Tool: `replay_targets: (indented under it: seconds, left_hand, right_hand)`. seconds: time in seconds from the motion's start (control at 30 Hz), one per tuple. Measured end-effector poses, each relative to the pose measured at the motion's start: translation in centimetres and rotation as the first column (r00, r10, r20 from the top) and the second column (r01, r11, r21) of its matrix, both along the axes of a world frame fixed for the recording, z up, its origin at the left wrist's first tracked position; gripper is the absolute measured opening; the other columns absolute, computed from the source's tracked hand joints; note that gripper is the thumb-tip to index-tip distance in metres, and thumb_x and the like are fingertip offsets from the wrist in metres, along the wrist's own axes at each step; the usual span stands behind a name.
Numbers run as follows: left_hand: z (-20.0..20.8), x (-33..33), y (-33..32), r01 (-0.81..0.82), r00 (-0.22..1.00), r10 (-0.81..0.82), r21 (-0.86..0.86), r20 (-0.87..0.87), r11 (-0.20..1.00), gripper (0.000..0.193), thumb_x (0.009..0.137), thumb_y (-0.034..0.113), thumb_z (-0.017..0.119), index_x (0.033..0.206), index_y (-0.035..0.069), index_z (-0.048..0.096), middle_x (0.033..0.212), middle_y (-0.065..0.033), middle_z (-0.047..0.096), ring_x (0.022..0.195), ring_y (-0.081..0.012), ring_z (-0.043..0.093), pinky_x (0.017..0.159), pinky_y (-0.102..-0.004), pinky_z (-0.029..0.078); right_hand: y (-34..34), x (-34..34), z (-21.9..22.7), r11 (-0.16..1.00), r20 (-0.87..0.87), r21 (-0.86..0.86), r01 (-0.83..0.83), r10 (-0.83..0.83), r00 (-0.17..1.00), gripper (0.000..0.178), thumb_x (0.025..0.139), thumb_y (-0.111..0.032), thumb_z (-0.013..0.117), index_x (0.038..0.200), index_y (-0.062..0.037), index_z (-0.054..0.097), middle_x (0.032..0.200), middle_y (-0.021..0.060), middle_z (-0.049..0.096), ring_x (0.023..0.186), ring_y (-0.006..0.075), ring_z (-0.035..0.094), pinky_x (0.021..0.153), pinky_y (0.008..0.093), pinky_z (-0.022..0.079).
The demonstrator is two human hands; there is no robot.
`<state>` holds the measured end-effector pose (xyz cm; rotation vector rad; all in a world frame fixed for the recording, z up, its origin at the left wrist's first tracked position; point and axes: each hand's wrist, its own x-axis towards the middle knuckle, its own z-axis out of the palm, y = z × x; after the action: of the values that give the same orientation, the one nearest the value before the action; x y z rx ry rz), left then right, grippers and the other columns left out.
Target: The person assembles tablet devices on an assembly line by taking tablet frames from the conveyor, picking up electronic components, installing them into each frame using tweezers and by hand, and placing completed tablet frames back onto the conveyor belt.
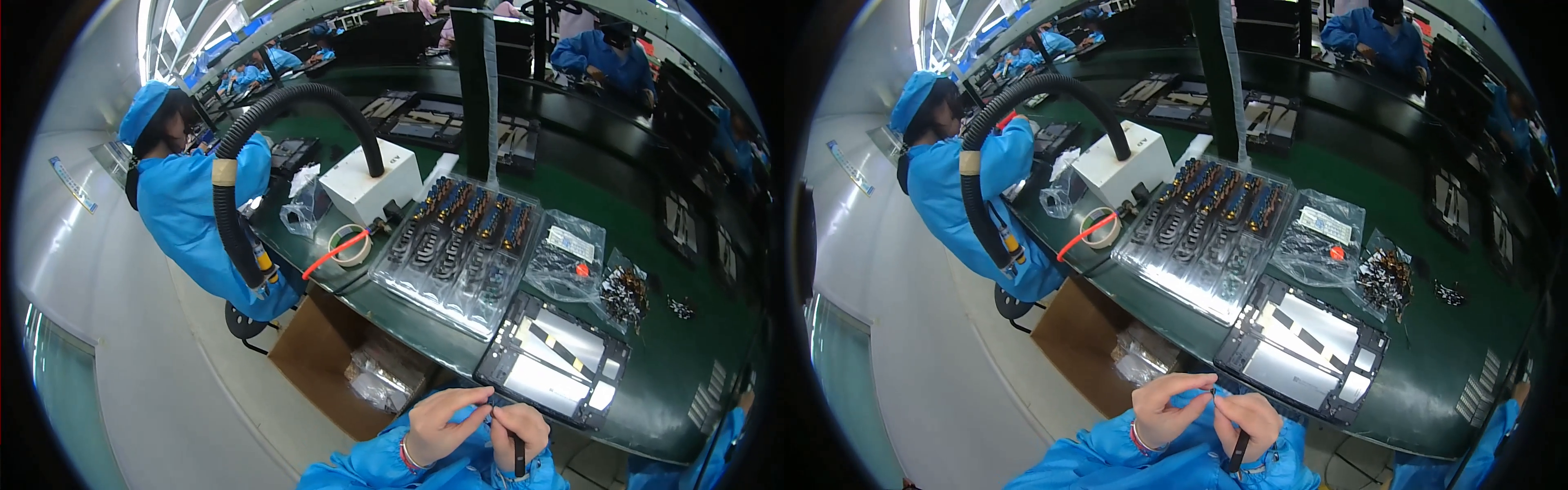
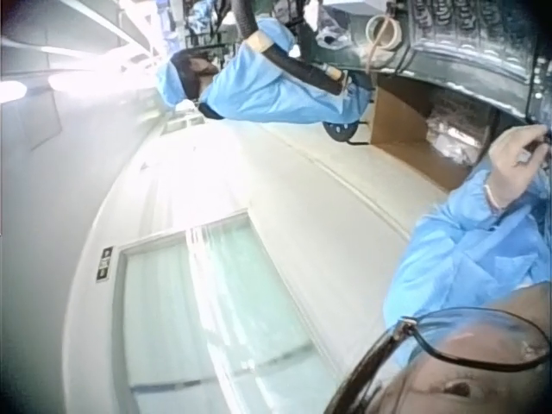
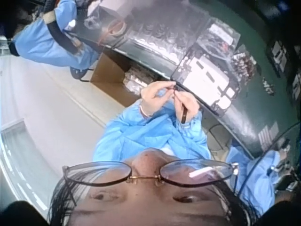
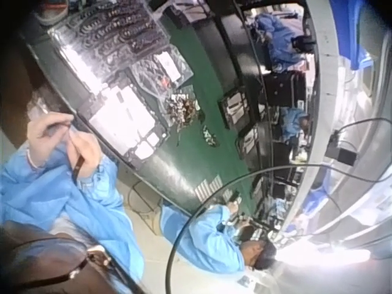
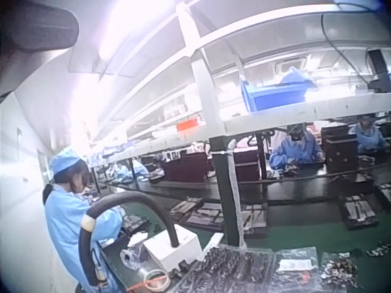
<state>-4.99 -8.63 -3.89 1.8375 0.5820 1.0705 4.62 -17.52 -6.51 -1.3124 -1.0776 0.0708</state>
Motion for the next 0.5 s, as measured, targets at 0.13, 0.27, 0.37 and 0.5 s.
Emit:
replay_targets:
  seconds: [0.13, 0.27, 0.37, 0.5]
  left_hand:
    - [-0.2, -0.2, -0.1, 0.048, 0.999, -0.049, 0.047, 0.015, 0.998, 0.017, 0.069, -0.001, 0.068, 0.086, 0.0, 0.065, 0.088, -0.0112, 0.067, 0.077, -0.0221, 0.066, 0.067, -0.0269, 0.052]
    - [-0.2, -0.2, -0.3, 0.057, 0.998, -0.057, -0.003, 0.016, 0.998, 0.016, 0.07, -0.002, 0.066, 0.086, 0.0, 0.065, 0.088, -0.0115, 0.067, 0.077, -0.0225, 0.066, 0.068, -0.0272, 0.052]
    - [0.0, 0.0, 0.0, 0.08, 0.996, -0.08, -0.002, 0.028, 0.997, 0.014, 0.069, -0.008, 0.061, 0.082, -0.003, 0.064, 0.084, -0.0132, 0.067, 0.075, -0.0186, 0.066, 0.064, -0.0247, 0.052]
    - [-0.7, 0.3, 2.1, 0.038, 0.998, -0.035, -0.065, 0.048, 0.997, 0.011, 0.07, -0.008, 0.058, 0.079, -0.003, 0.063, 0.082, -0.0151, 0.066, 0.077, -0.0199, 0.064, 0.071, -0.0278, 0.051]
  right_hand:
    - [-0.2, -0.4, -0.3, 0.999, 0.045, 0.02, 0.049, -0.05, 0.998, 0.025, 0.061, 0.003, 0.069, 0.085, -0.0021, 0.066, 0.069, 0.0103, 0.061, 0.054, 0.0215, 0.057, 0.049, 0.027, 0.044]
    - [-0.3, -0.4, -0.1, 0.999, 0.058, 0.011, 0.045, -0.045, 0.997, 0.025, 0.061, 0.002, 0.07, 0.085, -0.0022, 0.066, 0.07, 0.0094, 0.061, 0.056, 0.0217, 0.057, 0.051, 0.0272, 0.045]
    - [-0.5, -0.2, 0.2, 1.0, 0.041, -0.008, 0.011, -0.011, 0.999, 0.025, 0.061, 0.003, 0.07, 0.085, -0.002, 0.067, 0.071, 0.0093, 0.062, 0.057, 0.0217, 0.058, 0.052, 0.0272, 0.045]
    - [-1.8, 0.6, 1.3, 0.996, -0.121, -0.04, -0.085, 0.08, 0.989, 0.023, 0.064, 0.006, 0.067, 0.086, -0.0015, 0.067, 0.069, 0.0092, 0.062, 0.057, 0.0204, 0.059, 0.051, 0.0265, 0.045]
